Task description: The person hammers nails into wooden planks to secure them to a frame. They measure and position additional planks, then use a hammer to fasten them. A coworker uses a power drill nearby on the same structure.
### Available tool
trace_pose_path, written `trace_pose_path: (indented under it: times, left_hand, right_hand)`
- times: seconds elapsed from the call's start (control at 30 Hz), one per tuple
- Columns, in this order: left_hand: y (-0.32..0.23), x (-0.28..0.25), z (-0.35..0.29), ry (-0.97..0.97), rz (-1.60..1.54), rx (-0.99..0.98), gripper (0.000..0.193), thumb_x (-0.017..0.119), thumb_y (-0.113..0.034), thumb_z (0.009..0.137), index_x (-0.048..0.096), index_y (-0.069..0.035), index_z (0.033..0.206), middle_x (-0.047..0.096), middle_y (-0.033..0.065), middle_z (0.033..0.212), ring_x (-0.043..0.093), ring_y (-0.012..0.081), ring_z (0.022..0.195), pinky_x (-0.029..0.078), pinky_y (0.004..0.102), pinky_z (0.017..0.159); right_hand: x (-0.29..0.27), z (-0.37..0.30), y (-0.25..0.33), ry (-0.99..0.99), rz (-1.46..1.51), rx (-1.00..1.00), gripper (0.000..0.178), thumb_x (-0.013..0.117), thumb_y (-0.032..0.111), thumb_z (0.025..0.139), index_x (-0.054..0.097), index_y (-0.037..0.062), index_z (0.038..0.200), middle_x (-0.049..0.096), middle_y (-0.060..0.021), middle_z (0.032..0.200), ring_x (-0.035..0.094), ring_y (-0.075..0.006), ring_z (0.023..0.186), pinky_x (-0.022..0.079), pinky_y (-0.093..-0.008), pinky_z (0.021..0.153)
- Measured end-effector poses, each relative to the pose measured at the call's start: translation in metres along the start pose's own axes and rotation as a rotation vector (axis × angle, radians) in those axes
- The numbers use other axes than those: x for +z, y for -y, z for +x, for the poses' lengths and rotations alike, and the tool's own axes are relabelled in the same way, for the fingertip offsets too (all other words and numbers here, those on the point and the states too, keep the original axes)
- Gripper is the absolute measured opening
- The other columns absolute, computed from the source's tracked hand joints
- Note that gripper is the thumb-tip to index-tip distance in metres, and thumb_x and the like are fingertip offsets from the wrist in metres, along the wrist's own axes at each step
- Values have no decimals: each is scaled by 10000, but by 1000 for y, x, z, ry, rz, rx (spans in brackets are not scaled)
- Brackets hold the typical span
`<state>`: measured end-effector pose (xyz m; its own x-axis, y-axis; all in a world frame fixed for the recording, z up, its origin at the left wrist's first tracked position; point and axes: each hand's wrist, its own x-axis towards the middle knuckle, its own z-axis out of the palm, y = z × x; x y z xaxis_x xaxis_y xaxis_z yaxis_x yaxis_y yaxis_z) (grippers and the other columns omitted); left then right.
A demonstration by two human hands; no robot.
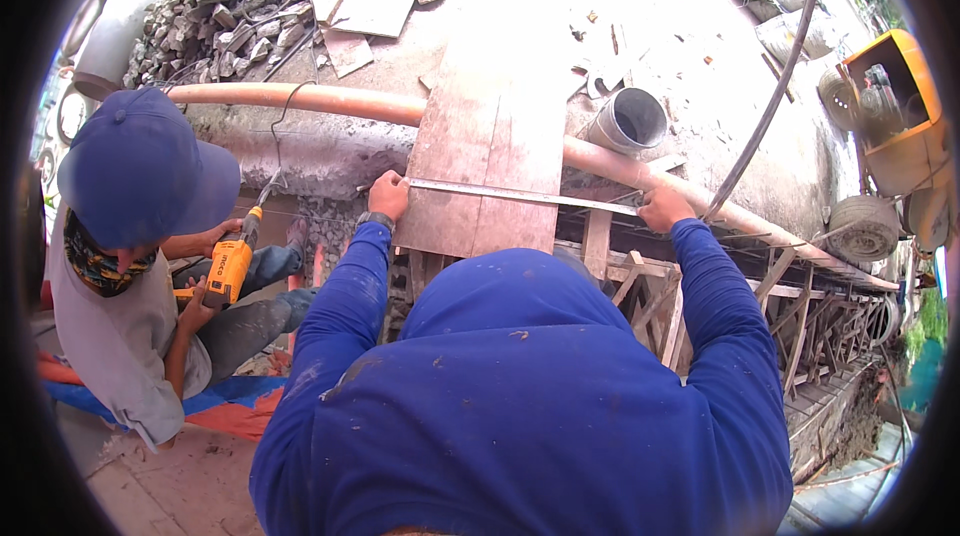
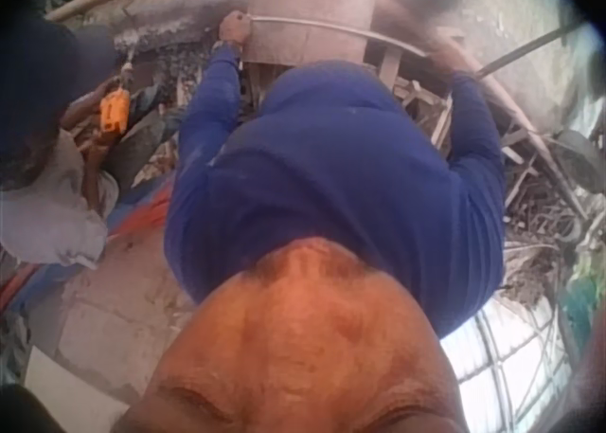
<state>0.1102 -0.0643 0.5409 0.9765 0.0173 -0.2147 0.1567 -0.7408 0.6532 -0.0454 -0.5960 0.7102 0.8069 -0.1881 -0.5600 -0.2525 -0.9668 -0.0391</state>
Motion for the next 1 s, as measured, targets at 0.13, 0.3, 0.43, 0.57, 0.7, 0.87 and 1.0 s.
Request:
trace_pose_path:
  times: [0.13, 0.3, 0.43, 0.57, 0.7, 0.87, 1.0]
  left_hand:
    - [-1, 2, -1, -4, -3, -2, 269, 670, -308, 912, 673, -42, 873, 720, 223, 925, 691, 420, 930, 528, 497, 842]
    - [7, 8, -6, -38, 0, -17, 279, 660, -321, 929, 676, -46, 881, 722, 219, 939, 690, 416, 946, 527, 492, 847]
    - [6, 13, -10, -57, -20, -53, 287, 650, -328, 944, 686, -48, 894, 725, 212, 939, 692, 413, 940, 527, 489, 845]
    - [1, 15, -11, -69, -15, -71, 293, 649, -331, 948, 699, -46, 902, 730, 206, 947, 697, 403, 941, 530, 483, 849]
    - [3, 9, -14, -91, -6, -78, 291, 655, -328, 944, 715, -47, 900, 737, 201, 953, 705, 391, 943, 533, 478, 850]
    - [4, -2, -16, -157, -14, -108, 232, 668, -279, 915, 724, -54, 907, 743, 196, 958, 712, 380, 938, 542, 460, 861]
    - [2, 3, -28, -130, -65, -130, 210, 685, -255, 893, 723, -56, 947, 748, 185, 970, 718, 365, 941, 547, 450, 866]
  right_hand:
    - [9, 4, -10, -73, 17, -22, 343, 659, 333, 883, 777, 33, 999, 737, -241, 1014, 702, -413, 981, 545, -485, 914]
    - [4, -1, -1, -38, 0, -40, 331, 637, 305, 899, 779, 34, 1023, 735, -214, 1099, 691, -382, 1059, 526, -457, 986]
    - [12, 0, -8, -34, 2, -53, 340, 639, 309, 904, 774, 21, 1026, 736, -217, 1085, 694, -393, 1039, 528, -458, 978]
    - [26, 8, -26, -46, -38, -150, 355, 640, 321, 913, 767, 8, 1022, 731, -234, 1078, 689, -409, 1042, 527, -467, 971]
    - [33, 11, -29, -41, -10, -171, 369, 629, 330, 926, 761, 1, 1030, 727, -250, 1061, 685, -421, 1039, 524, -483, 962]
    - [11, -2, -13, 5, 15, -159, 385, 616, 349, 944, 758, 7, 1051, 730, -244, 1043, 684, -418, 1035, 522, -482, 959]
    - [1, -1, -14, 44, -75, -270, 396, 602, 372, 961, 762, 23, 1060, 727, -238, 1078, 677, -400, 1069, 519, -460, 969]
